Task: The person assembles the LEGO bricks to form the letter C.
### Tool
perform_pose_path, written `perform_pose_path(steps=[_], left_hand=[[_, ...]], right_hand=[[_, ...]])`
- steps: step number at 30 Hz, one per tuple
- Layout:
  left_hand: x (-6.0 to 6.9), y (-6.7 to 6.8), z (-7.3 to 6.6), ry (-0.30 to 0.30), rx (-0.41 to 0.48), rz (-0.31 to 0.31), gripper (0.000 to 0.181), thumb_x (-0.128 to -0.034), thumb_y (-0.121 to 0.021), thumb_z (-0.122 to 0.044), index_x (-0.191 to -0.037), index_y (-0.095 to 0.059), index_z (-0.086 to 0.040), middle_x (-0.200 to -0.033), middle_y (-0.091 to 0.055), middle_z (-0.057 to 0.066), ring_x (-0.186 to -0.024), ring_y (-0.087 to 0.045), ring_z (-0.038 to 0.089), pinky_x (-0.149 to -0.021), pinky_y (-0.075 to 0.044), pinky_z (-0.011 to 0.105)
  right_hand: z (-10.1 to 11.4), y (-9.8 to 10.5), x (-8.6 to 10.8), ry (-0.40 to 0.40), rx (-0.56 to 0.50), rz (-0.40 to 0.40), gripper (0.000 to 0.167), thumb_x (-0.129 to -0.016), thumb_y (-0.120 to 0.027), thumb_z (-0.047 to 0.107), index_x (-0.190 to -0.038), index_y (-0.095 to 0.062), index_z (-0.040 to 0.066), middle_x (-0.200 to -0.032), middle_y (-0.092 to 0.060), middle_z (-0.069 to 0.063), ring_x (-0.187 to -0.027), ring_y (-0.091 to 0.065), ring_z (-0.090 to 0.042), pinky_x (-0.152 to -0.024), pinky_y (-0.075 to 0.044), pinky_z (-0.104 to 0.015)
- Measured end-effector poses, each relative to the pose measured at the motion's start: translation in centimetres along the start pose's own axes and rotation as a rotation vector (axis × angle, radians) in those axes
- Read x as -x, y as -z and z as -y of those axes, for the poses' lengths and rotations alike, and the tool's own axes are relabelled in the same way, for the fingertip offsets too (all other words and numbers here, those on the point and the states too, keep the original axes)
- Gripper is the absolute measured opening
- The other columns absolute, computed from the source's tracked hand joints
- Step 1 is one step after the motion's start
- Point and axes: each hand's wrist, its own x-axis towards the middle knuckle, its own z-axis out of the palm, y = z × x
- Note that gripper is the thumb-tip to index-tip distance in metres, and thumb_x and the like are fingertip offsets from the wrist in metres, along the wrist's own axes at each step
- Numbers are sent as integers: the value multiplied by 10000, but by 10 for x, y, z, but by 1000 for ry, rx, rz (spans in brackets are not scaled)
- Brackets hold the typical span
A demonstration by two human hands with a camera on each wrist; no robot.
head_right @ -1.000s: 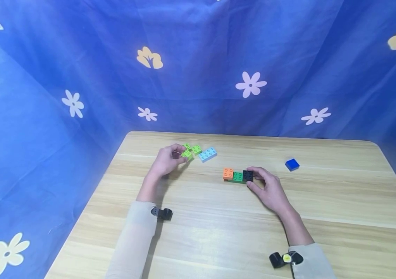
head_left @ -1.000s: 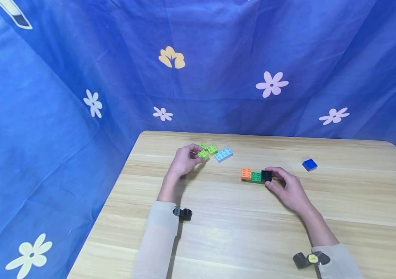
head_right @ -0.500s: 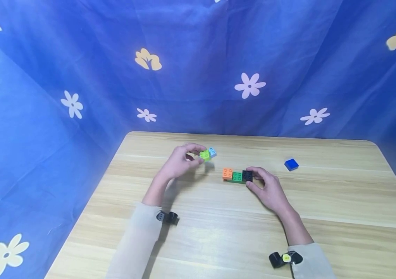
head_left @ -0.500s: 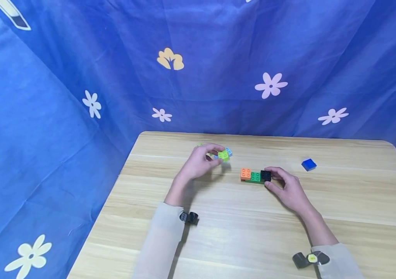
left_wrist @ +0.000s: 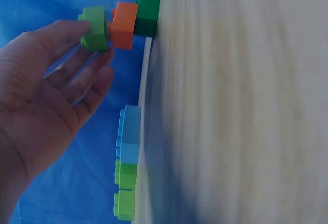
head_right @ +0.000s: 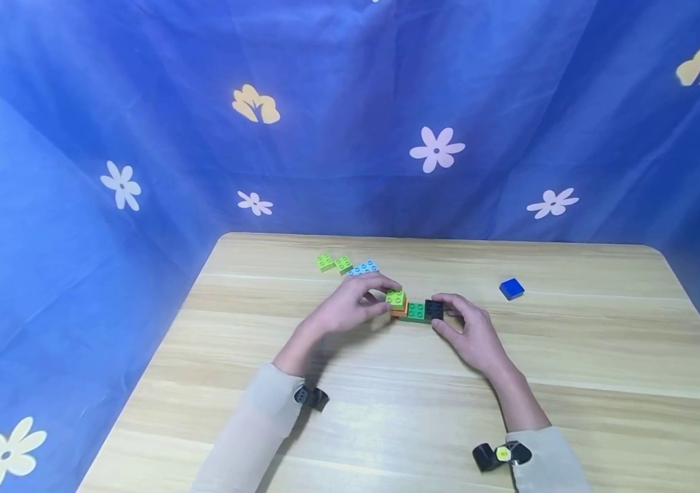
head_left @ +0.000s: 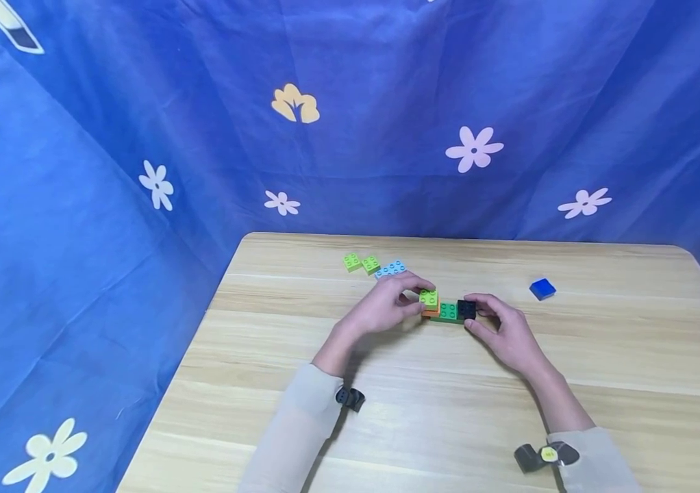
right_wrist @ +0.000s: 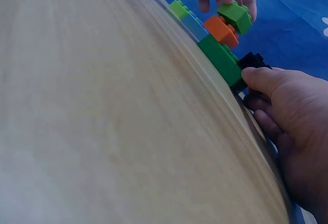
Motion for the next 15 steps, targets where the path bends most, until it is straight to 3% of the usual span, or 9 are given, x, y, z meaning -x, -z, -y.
perform_pose_path(steps=[5, 12, 15], left_hand=[[1, -3, -1, -8, -28, -2, 393, -987, -743, -69, -1374, -673, -78, -1353, -676, 57, -1203, -669, 193, -952, -567, 191], [0, -8, -2, -26, -47, -18, 375, -1003, -732, -99, -1373, -672, -81, -1358, -676, 65, -1206, -661, 185, -1021, -574, 300], [-1, -9, -3, -29, -50, -37, 335, -1016, -726, -138, -1345, -689, -86, -1329, -690, 55, -1183, -669, 172, -1004, -576, 278]], right_hand=[[0, -1, -1, 6, 5, 2, 438, -980, -779, 134, -1397, -649, 97, -1328, -712, -81, -1153, -692, -208, -1014, -515, -150], [-1, -1, -1, 7, -8, 4, 443, -978, -780, 132, -1399, -644, 91, -1342, -706, -91, -1165, -694, -232, -1025, -506, -141], [-1, -1, 0, 7, -18, 3, 444, -977, -780, 126, -1398, -645, 93, -1349, -702, -92, -1171, -693, -225, -1031, -500, -136]])
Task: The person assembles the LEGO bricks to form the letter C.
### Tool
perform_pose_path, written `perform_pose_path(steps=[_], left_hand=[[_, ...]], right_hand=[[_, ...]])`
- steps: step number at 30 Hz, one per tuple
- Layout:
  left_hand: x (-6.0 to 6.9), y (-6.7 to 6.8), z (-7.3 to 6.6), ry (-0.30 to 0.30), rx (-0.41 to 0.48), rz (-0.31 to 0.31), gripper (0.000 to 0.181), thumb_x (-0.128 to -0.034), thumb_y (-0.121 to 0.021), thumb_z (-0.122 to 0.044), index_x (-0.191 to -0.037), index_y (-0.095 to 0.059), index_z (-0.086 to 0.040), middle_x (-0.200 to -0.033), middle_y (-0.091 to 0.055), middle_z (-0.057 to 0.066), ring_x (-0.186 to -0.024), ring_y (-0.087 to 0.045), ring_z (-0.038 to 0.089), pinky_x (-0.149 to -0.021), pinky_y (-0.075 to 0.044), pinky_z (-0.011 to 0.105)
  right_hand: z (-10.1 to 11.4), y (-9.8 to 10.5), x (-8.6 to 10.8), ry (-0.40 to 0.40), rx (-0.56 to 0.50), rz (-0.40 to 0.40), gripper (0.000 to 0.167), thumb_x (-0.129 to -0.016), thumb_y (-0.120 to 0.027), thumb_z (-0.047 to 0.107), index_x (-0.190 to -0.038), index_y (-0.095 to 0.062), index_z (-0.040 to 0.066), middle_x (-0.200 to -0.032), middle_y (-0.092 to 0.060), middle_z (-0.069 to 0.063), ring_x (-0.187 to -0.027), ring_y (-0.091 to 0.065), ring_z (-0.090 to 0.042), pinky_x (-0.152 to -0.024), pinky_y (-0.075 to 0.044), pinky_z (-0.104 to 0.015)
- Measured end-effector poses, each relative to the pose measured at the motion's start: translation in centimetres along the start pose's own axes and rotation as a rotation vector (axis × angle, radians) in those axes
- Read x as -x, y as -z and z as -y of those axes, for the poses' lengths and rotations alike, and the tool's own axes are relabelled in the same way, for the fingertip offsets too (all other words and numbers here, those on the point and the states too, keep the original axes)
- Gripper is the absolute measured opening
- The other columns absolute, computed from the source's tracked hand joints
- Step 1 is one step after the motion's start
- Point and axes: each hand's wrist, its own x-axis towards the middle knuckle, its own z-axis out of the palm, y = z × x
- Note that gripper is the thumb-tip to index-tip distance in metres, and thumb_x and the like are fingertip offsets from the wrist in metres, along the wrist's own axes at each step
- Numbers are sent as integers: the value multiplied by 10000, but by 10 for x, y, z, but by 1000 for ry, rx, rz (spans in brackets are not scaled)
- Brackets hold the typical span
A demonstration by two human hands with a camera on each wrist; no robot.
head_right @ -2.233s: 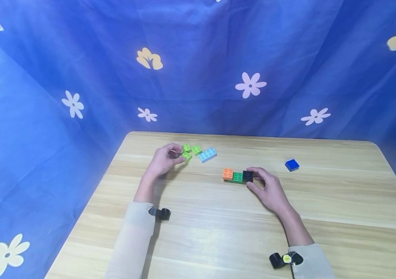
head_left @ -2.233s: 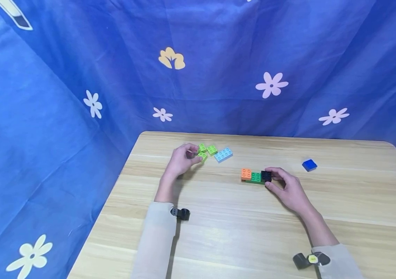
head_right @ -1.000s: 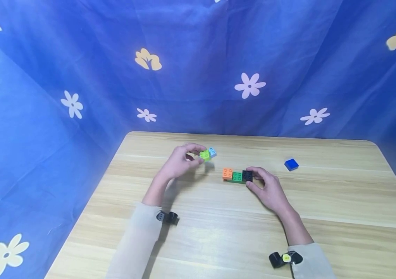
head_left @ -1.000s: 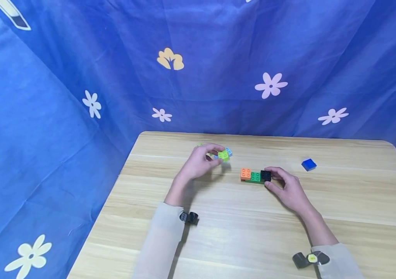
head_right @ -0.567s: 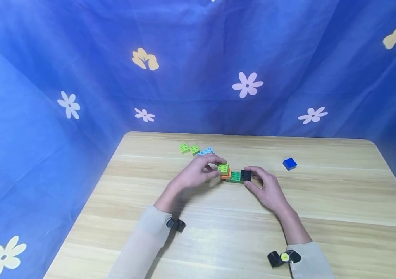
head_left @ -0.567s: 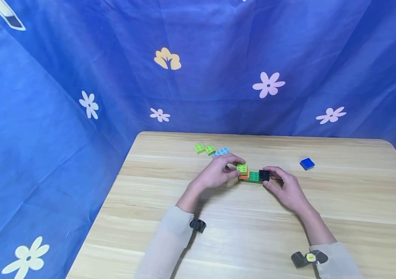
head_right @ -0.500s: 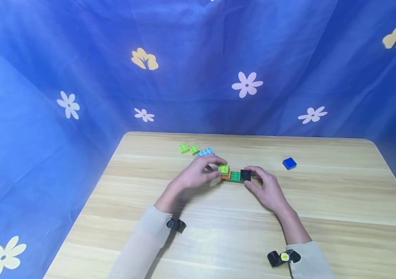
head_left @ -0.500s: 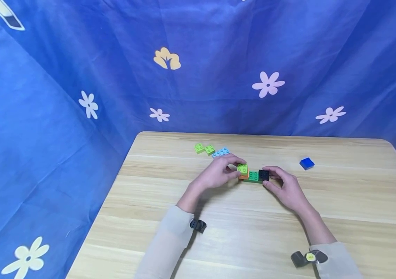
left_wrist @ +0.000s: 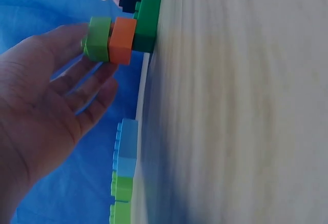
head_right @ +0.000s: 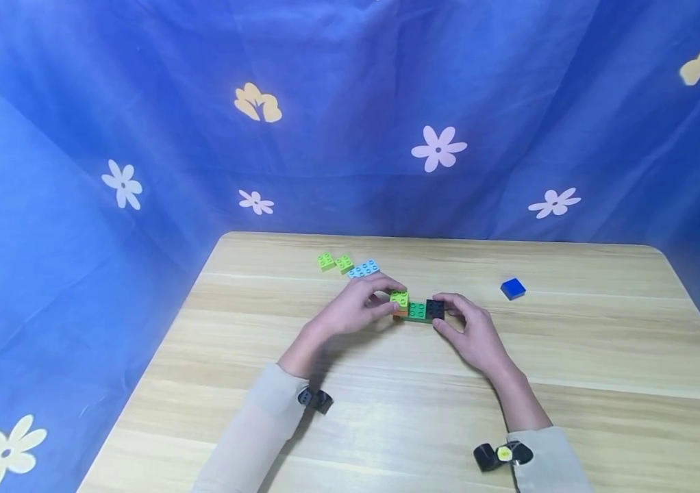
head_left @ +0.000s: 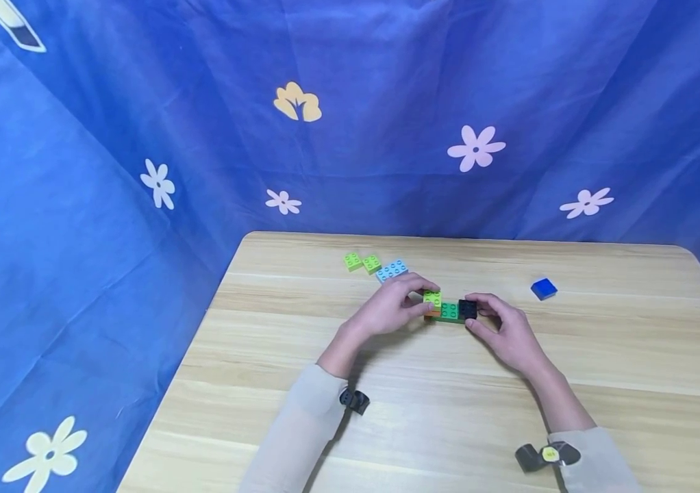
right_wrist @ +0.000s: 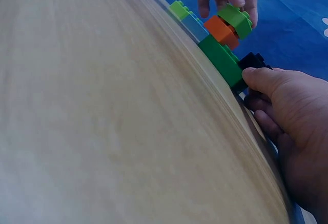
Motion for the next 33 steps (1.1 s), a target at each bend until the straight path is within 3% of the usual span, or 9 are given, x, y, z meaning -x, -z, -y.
perform_pose_path(steps=[6, 13, 18, 25, 30, 33], left_hand=[[-2, -4, -2, 9, 9, -29, 259, -1026, -713, -132, -1277, -717, -70, -1279, -713, 56, -1146, -686, 184, -946, -589, 239], [-4, -9, -2, 2, -34, -32, 240, -1019, -726, -144, -1249, -731, -75, -1262, -728, 59, -1135, -694, 187, -1009, -583, 318], [-5, -10, -2, 17, -26, -47, 222, -1006, -742, -142, -1217, -734, -75, -1239, -729, 59, -1112, -705, 204, -1006, -577, 296], [-5, -10, -4, 49, -7, -35, 235, -1008, -743, -171, -1231, -731, -99, -1255, -724, 37, -1127, -696, 176, -1025, -570, 299], [-3, -2, 3, 70, 37, -12, 320, -1036, -710, -249, -1329, -690, -122, -1328, -689, 25, -1219, -662, 174, -1050, -557, 300], [0, 12, 16, 88, 60, -65, 366, -1045, -695, -259, -1367, -665, -89, -1348, -679, 64, -1241, -653, 214, -1030, -573, 324]], right_hand=[[-2, 0, 0, -2, -17, 0, 446, -977, -779, 122, -1400, -643, 82, -1348, -703, -96, -1164, -691, -176, -1033, -494, -127], [-4, 0, 2, -4, -2, -2, 437, -981, -774, 121, -1399, -647, 104, -1332, -713, -109, -1161, -697, -208, -1033, -475, -105], [-3, 0, 1, -11, -12, 2, 439, -986, -772, 139, -1404, -643, 100, -1337, -711, -100, -1177, -695, -255, -1042, -470, -106], [-3, 1, 2, -15, 18, -2, 429, -987, -772, 144, -1397, -650, 118, -1319, -721, -100, -1160, -699, -219, -1022, -468, -89], [-1, 2, 2, -18, 18, -7, 433, -985, -775, 149, -1399, -650, 125, -1286, -734, -92, -1131, -696, -150, -1012, -477, -93], [1, 1, 1, -18, 20, -9, 437, -976, -784, 137, -1393, -653, 126, -1278, -737, -91, -1127, -694, -149, -1012, -474, -88]])
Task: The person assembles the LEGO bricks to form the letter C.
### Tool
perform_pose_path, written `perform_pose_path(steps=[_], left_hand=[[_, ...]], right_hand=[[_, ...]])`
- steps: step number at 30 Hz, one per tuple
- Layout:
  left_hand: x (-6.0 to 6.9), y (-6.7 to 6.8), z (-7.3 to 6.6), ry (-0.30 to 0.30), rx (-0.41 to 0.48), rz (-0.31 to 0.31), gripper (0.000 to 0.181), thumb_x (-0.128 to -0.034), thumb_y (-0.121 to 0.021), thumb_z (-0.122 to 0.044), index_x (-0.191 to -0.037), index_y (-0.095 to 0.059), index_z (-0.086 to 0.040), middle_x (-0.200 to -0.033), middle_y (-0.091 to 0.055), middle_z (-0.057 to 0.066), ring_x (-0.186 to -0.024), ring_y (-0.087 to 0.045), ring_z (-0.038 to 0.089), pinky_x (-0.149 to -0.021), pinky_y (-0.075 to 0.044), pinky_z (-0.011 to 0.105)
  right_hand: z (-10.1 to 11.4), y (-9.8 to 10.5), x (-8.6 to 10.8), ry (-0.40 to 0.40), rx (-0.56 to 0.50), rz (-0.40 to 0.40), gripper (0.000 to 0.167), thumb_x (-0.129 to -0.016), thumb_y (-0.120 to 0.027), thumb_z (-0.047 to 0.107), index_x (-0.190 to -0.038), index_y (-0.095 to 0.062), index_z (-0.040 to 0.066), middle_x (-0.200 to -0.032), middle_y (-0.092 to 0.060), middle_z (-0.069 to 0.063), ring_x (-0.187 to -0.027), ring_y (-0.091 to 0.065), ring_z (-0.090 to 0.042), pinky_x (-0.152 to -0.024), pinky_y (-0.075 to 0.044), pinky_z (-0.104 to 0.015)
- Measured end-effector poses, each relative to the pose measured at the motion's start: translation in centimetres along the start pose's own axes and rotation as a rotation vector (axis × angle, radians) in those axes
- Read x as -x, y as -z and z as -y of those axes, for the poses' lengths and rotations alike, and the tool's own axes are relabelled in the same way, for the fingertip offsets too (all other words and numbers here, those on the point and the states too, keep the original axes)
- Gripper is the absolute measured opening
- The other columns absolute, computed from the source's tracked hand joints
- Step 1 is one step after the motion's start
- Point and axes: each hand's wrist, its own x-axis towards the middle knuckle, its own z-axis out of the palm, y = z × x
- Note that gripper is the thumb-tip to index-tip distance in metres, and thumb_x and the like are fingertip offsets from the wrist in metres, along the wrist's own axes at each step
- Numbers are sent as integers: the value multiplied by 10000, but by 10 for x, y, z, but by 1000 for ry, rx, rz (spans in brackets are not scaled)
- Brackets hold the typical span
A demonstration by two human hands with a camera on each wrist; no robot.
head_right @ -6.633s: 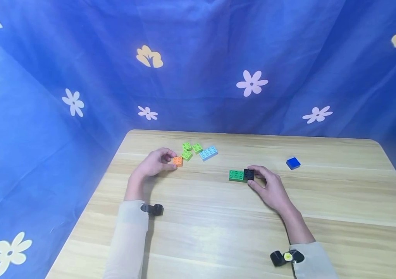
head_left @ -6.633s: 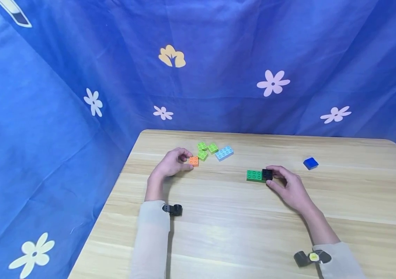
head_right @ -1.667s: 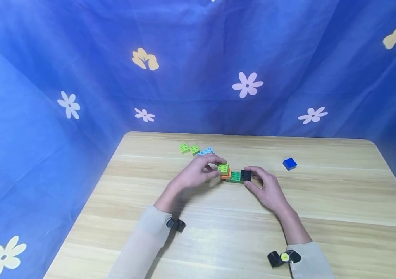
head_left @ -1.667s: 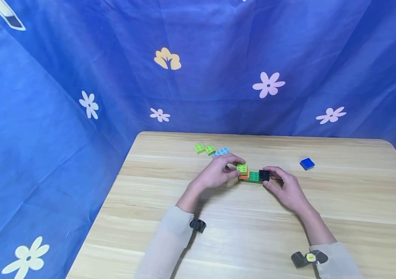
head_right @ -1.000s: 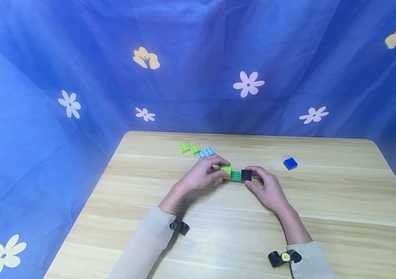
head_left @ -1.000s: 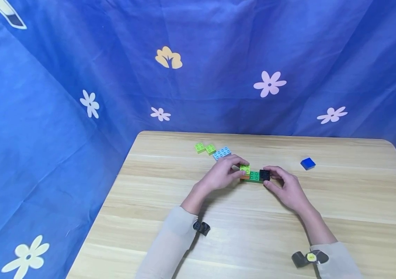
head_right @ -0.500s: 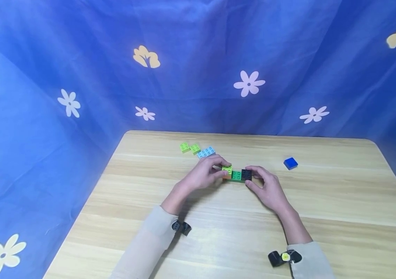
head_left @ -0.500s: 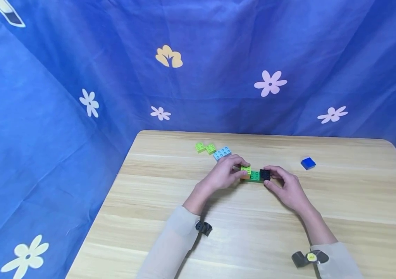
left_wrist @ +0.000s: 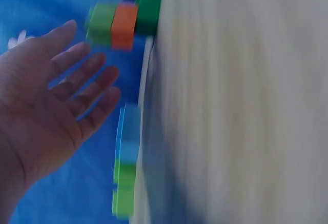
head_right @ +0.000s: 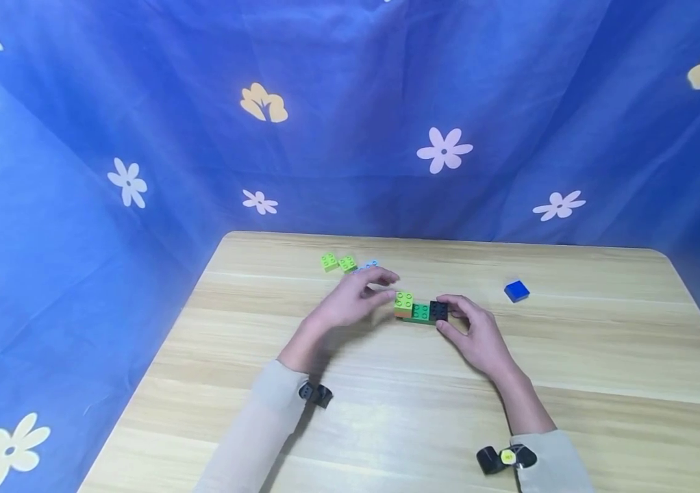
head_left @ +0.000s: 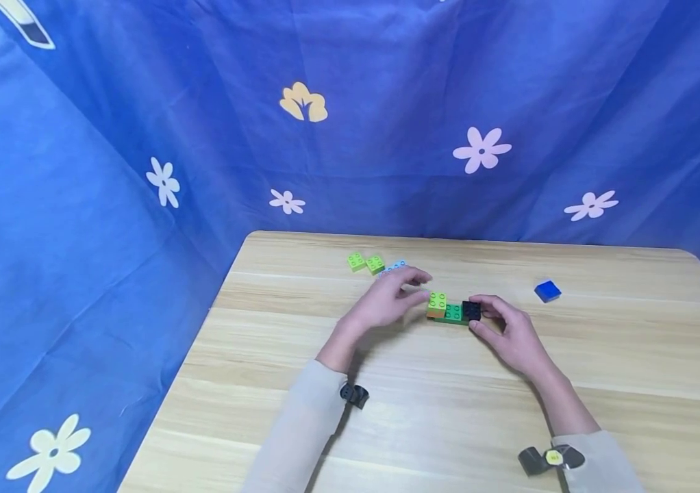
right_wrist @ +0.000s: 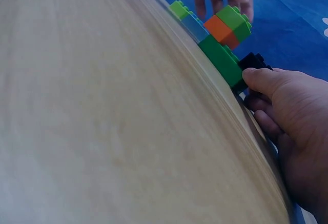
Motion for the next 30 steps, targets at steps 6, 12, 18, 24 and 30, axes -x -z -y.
perform_pose_path(steps=[6, 12, 18, 24, 30], left_hand=[[11, 37, 36, 163, 90, -251, 354, -1019, -715, -147, -1348, -669, -24, -1330, -680, 150, -1209, -657, 306, -1002, -594, 387], [22, 63, 61, 275, 138, -452, 346, -1022, -706, -109, -1342, -662, 16, -1391, -635, 169, -1353, -576, 352, -1086, -550, 431], [18, 65, 72, 339, 111, -471, 353, -1020, -716, -134, -1344, -663, -3, -1386, -629, 174, -1336, -599, 354, -1107, -532, 392], [18, 61, 76, 392, 88, -414, 334, -993, -740, -90, -1314, -685, -13, -1359, -656, 188, -1241, -656, 343, -1091, -538, 402], [18, 59, 75, 411, 61, -390, 290, -920, -801, -42, -1198, -721, -18, -1291, -651, 166, -1171, -646, 332, -1069, -545, 418]], right_hand=[[-1, -2, 1, 14, 19, 3, 436, -974, -783, 120, -1389, -652, 105, -1309, -724, -95, -1138, -701, -208, -1014, -468, -82], [-1, -1, 1, 17, 17, 5, 432, -981, -779, 139, -1393, -652, 122, -1311, -721, -107, -1146, -702, -254, -1011, -468, -82], [-1, 1, 0, 8, 23, -3, 438, -973, -787, 134, -1390, -655, 132, -1278, -735, -101, -1131, -693, -189, -1015, -459, -77], [1, 0, 1, -3, 22, 1, 437, -972, -788, 136, -1388, -656, 133, -1274, -736, -91, -1123, -683, -128, -1003, -457, -69], [1, 0, 1, -10, 18, 1, 438, -973, -788, 141, -1390, -655, 151, -1269, -737, -85, -1114, -676, -108, -1008, -456, -73]])
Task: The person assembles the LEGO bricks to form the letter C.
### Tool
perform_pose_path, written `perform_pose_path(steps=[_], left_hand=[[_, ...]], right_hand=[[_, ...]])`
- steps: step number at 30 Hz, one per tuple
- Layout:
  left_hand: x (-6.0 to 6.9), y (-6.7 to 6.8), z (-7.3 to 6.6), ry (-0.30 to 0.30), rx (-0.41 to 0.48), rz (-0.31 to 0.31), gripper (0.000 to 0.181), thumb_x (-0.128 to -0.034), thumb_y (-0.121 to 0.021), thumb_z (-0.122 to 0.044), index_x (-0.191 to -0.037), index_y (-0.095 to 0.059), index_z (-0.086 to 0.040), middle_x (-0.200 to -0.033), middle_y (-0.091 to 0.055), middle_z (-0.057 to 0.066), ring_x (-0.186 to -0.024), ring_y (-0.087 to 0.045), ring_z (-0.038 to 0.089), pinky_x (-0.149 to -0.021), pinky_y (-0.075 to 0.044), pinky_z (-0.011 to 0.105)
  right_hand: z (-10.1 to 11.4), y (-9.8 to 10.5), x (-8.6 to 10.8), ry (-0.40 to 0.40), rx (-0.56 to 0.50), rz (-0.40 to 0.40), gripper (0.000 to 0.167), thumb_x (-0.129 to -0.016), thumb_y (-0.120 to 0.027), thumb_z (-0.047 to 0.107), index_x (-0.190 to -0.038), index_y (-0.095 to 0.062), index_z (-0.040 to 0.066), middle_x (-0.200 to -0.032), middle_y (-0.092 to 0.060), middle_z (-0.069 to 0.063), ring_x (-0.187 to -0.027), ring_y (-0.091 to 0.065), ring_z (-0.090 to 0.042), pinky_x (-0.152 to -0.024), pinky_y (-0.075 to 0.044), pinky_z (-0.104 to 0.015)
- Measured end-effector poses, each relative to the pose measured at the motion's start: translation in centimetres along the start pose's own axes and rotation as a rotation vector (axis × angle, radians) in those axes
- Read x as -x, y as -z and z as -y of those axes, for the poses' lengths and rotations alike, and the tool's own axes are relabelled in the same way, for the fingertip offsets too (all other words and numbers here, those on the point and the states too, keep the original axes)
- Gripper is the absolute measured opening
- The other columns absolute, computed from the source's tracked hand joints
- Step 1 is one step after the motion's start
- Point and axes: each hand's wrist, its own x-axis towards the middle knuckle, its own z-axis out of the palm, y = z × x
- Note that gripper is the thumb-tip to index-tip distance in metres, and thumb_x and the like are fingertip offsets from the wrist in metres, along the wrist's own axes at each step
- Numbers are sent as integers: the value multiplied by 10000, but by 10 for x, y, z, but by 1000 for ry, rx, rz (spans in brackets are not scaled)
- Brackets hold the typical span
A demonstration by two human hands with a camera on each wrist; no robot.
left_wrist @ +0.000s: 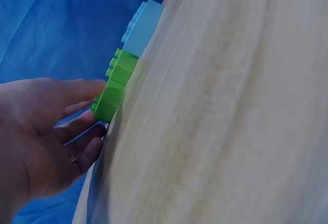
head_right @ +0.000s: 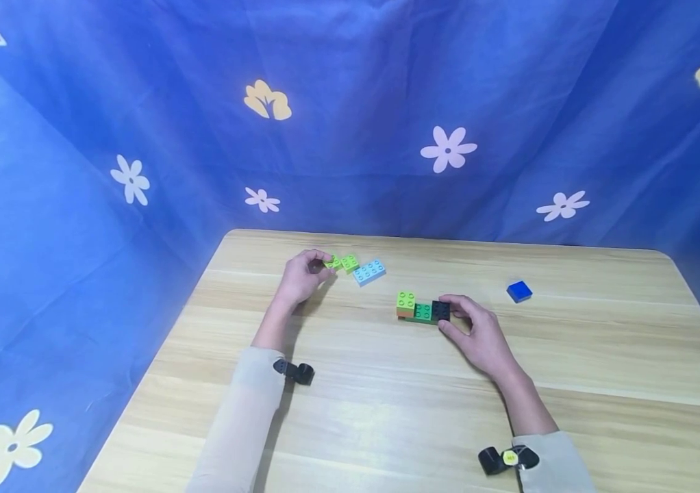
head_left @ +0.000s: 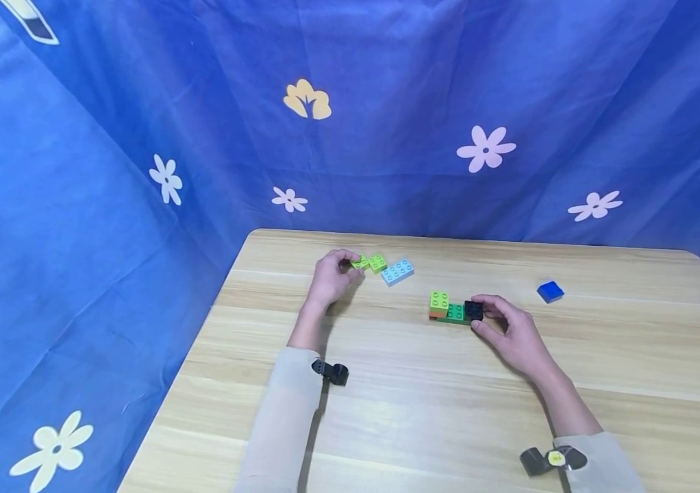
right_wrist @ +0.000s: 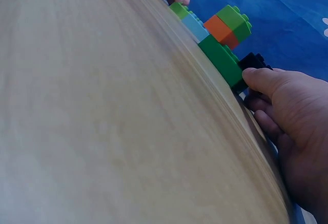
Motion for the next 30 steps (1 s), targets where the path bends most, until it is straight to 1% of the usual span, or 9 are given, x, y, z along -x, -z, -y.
perform_pose_path(steps=[3, 5, 10, 13, 16, 18, 22, 26, 30], left_hand=[[0, -1, -1, -2, -30, -9, 260, -892, -811, -11, -1139, -729, -17, -1232, -663, 156, -1120, -642, 321, -1038, -554, 418], [0, -1, -2, -9, -55, -11, 239, -893, -806, 0, -1121, -735, -19, -1202, -672, 150, -1091, -647, 307, -1013, -565, 406], [-1, 1, -3, -41, -102, -2, 222, -910, -797, -1, -1125, -745, -23, -1149, -708, 149, -1026, -686, 284, -947, -598, 377], [-1, 4, -6, -61, -86, 4, 227, -912, -806, -16, -1131, -745, -18, -1137, -738, 153, -1013, -719, 285, -938, -610, 372], [1, 6, -11, -80, -39, 11, 239, -912, -814, -28, -1141, -745, -16, -1149, -753, 146, -1045, -733, 285, -951, -615, 364], [2, 8, -16, -98, 2, 27, 261, -914, -815, -34, -1164, -740, -22, -1173, -748, 136, -1083, -724, 283, -964, -611, 360], [6, 7, -33, -150, 66, 88, 307, -919, -812, -36, -1212, -723, -27, -1206, -739, 126, -1112, -711, 278, -958, -613, 369], [13, 1, -52, -220, 54, 142, 319, -913, -815, -29, -1220, -726, -26, -1204, -746, 118, -1093, -718, 268, -935, -618, 380], [22, -11, -71, -299, 26, 209, 304, -925, -810, -44, -1219, -733, -36, -1206, -744, 95, -1090, -720, 278, -917, -618, 355]], right_hand=[[0, 0, 0, 0, 1, 0, 437, -973, -788, 143, -1390, -655, 150, -1270, -737, -86, -1115, -679, -117, -1012, -453, -73], [0, 0, 0, 0, 2, 1, 436, -974, -787, 143, -1389, -655, 148, -1271, -737, -86, -1118, -683, -137, -1012, -453, -73], [-1, 1, -1, 4, 1, 3, 438, -977, -784, 144, -1394, -651, 127, -1280, -735, -89, -1130, -695, -208, -1016, -458, -81], [-1, 1, -2, 7, -6, 4, 440, -977, -783, 143, -1395, -650, 114, -1284, -734, -97, -1137, -699, -233, -1019, -458, -81], [-1, 1, -2, 7, -10, 6, 440, -978, -783, 145, -1395, -650, 113, -1283, -734, -99, -1141, -699, -233, -1021, -454, -77], [-1, 1, -2, 9, -10, 6, 441, -978, -782, 145, -1397, -649, 109, -1284, -733, -101, -1139, -699, -224, -1021, -456, -78], [-1, 1, -2, 13, -14, 4, 445, -976, -783, 136, -1399, -647, 100, -1288, -732, -103, -1137, -700, -218, -1022, -467, -90], [0, 1, -2, 8, -14, 7, 444, -976, -783, 133, -1399, -648, 110, -1285, -734, -98, -1141, -700, -230, -1023, -470, -94], [0, 1, -2, 4, -12, 8, 444, -978, -781, 135, -1400, -646, 109, -1287, -732, -102, -1148, -698, -247, -1026, -469, -94]])
